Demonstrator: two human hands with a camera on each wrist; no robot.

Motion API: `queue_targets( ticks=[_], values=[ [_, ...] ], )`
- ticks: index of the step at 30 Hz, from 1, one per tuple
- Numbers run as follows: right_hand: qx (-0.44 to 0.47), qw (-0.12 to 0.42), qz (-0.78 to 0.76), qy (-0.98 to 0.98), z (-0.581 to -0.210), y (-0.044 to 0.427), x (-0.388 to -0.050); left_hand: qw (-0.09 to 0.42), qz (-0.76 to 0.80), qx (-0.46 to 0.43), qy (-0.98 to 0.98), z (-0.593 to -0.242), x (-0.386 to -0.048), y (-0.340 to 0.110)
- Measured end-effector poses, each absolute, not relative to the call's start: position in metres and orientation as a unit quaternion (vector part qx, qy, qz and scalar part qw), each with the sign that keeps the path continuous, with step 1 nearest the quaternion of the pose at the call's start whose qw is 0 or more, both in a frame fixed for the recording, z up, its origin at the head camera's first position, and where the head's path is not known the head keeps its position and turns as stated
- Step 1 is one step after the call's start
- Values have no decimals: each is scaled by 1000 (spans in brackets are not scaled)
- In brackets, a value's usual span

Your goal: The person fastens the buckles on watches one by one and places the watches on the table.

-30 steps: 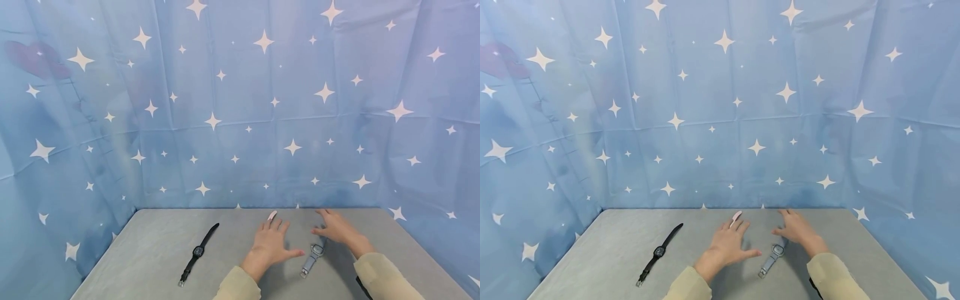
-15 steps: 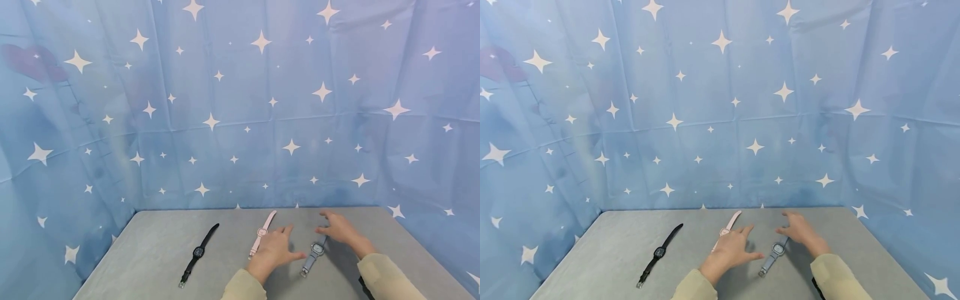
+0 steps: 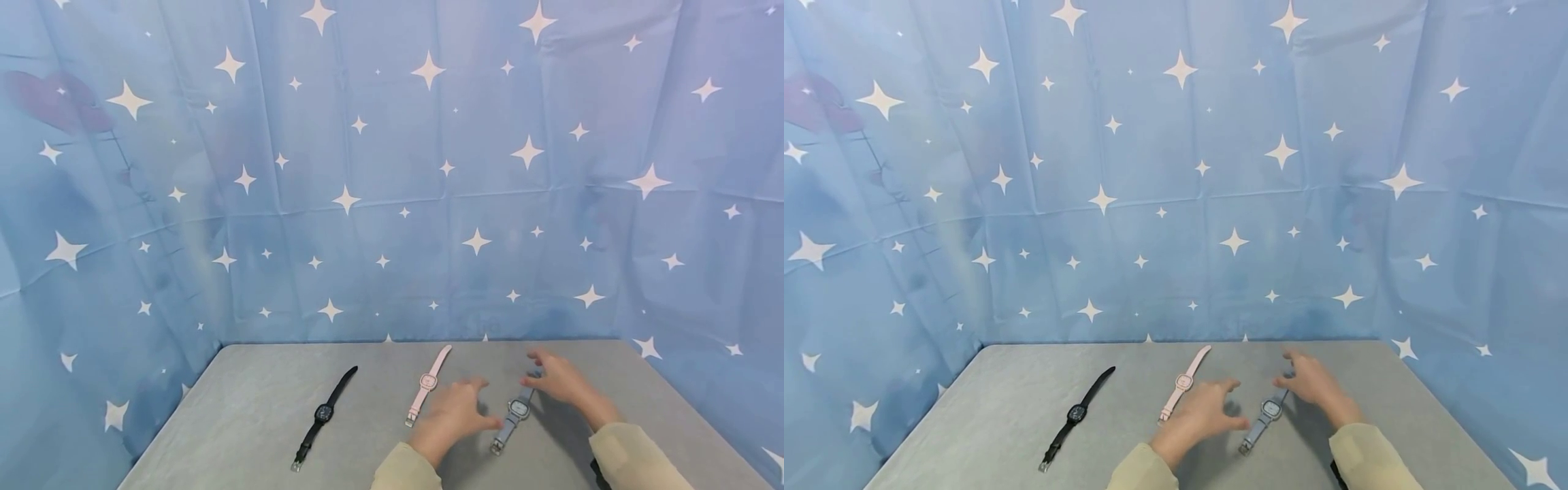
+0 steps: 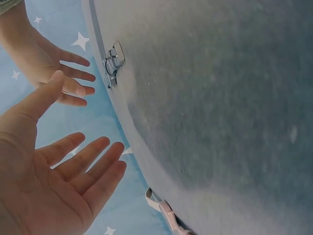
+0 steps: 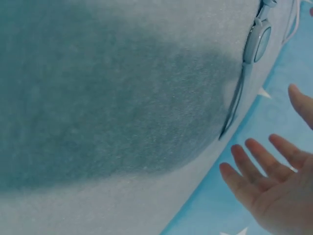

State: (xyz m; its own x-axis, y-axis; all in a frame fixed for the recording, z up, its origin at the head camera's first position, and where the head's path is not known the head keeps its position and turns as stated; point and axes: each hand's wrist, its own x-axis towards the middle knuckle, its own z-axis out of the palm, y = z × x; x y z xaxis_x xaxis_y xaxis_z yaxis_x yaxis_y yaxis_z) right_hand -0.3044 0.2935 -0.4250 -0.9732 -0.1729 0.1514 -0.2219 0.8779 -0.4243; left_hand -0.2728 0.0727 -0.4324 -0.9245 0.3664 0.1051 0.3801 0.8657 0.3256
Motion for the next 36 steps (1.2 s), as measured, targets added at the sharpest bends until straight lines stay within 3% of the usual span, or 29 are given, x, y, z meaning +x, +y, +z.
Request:
queue_targets(
  ticks=[22, 31, 36],
  values=[
    [94, 54, 254, -961, -431, 298, -301, 23, -211, -231, -950, -444, -271, 82],
    [86, 50, 279, -955, -434, 300, -304, 8, -223, -238, -945, -446, -269, 83],
    [71, 45, 298, -951, -435, 301, -303, -29, -222, -237, -945, -444, -268, 84]
  ],
)
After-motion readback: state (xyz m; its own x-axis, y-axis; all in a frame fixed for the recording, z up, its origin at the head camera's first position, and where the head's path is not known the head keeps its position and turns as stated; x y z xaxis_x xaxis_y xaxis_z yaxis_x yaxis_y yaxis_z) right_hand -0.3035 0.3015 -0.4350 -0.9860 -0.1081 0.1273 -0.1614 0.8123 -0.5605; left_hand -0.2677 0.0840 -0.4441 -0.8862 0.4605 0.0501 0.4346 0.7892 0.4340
